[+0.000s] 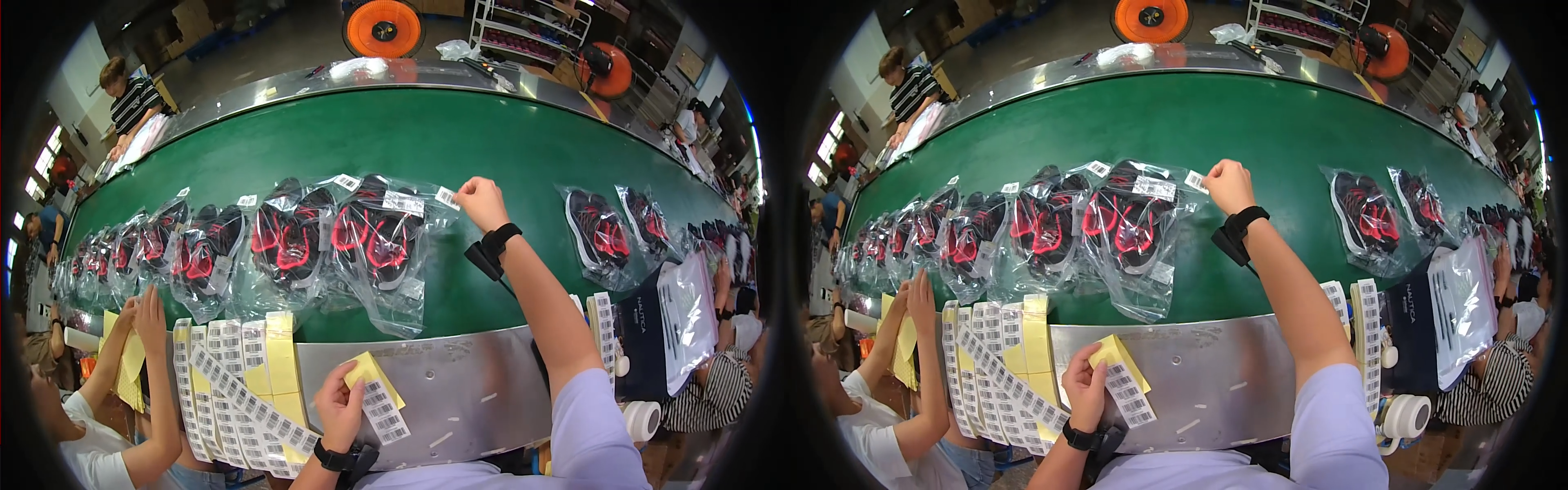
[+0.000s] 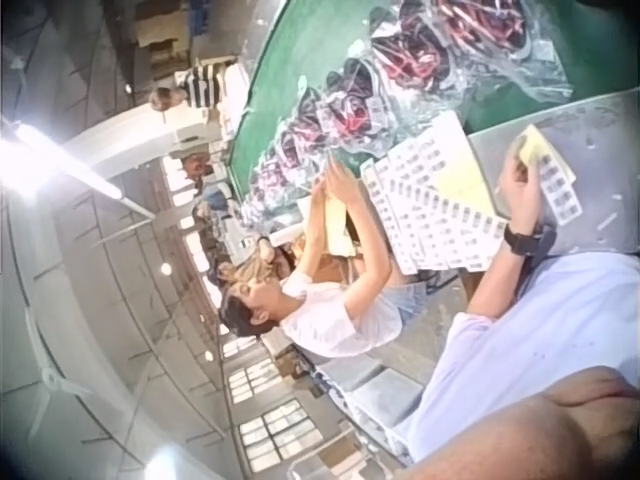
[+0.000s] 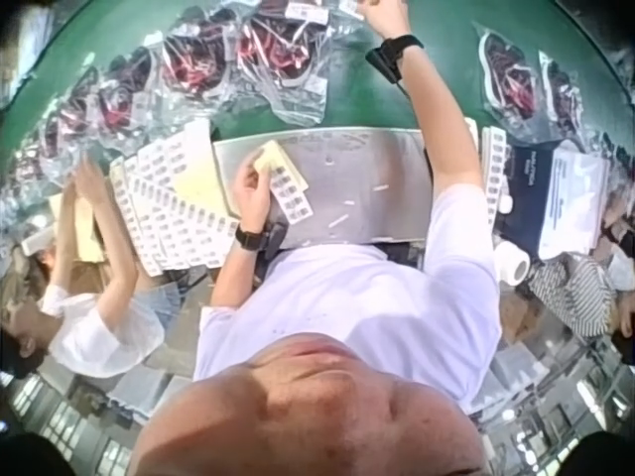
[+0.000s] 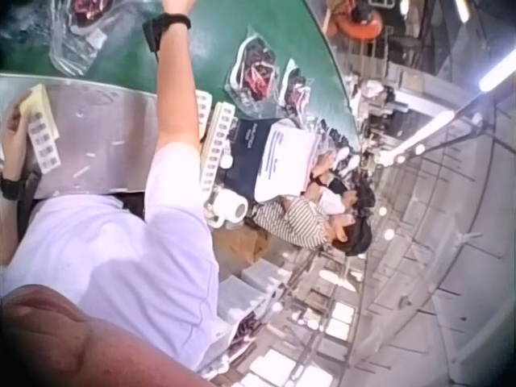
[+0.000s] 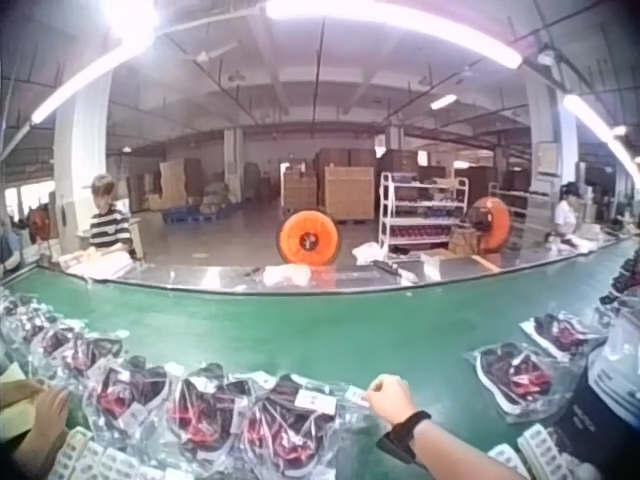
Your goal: Applying small barcode or size labels to the corner of plastic bags containing shoes on a factory conveyor belt.
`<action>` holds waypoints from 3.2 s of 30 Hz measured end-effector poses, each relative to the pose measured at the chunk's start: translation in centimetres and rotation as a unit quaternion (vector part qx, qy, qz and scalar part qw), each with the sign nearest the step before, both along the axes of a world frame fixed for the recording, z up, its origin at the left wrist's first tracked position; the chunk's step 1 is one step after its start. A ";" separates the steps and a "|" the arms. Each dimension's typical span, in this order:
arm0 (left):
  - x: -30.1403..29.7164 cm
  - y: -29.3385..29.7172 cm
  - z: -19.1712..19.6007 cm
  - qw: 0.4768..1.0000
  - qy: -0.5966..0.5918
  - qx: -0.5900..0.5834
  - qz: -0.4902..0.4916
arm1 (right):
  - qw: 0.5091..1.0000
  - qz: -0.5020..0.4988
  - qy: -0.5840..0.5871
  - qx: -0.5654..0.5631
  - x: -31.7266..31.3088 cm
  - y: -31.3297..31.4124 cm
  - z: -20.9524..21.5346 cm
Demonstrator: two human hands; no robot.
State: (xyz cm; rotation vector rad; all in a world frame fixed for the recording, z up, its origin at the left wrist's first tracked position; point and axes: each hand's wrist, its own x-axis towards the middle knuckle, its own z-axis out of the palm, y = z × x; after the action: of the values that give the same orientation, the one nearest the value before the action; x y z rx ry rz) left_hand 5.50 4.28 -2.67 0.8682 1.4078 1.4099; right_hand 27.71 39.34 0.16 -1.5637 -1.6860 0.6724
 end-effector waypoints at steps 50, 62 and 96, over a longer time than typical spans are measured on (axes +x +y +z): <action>-1.0 -1.1 0.4 0.979 0.203 0.021 0.018 | 0.962 0.190 0.193 -0.014 11.9 0.2 -7.2; -0.5 -2.4 9.8 0.994 0.032 0.086 0.059 | 0.878 0.428 0.127 -0.171 -7.0 -28.2 6.7; 3.2 -1.7 6.2 0.989 0.082 -0.025 -0.122 | 0.932 0.264 0.012 0.246 -2.4 -31.3 2.3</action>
State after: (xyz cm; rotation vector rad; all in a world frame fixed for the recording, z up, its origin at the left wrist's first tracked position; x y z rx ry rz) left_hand 8.71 2.57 3.51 1.1035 1.3981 1.1354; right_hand 25.31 8.01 2.42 -0.7505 -2.0776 0.4635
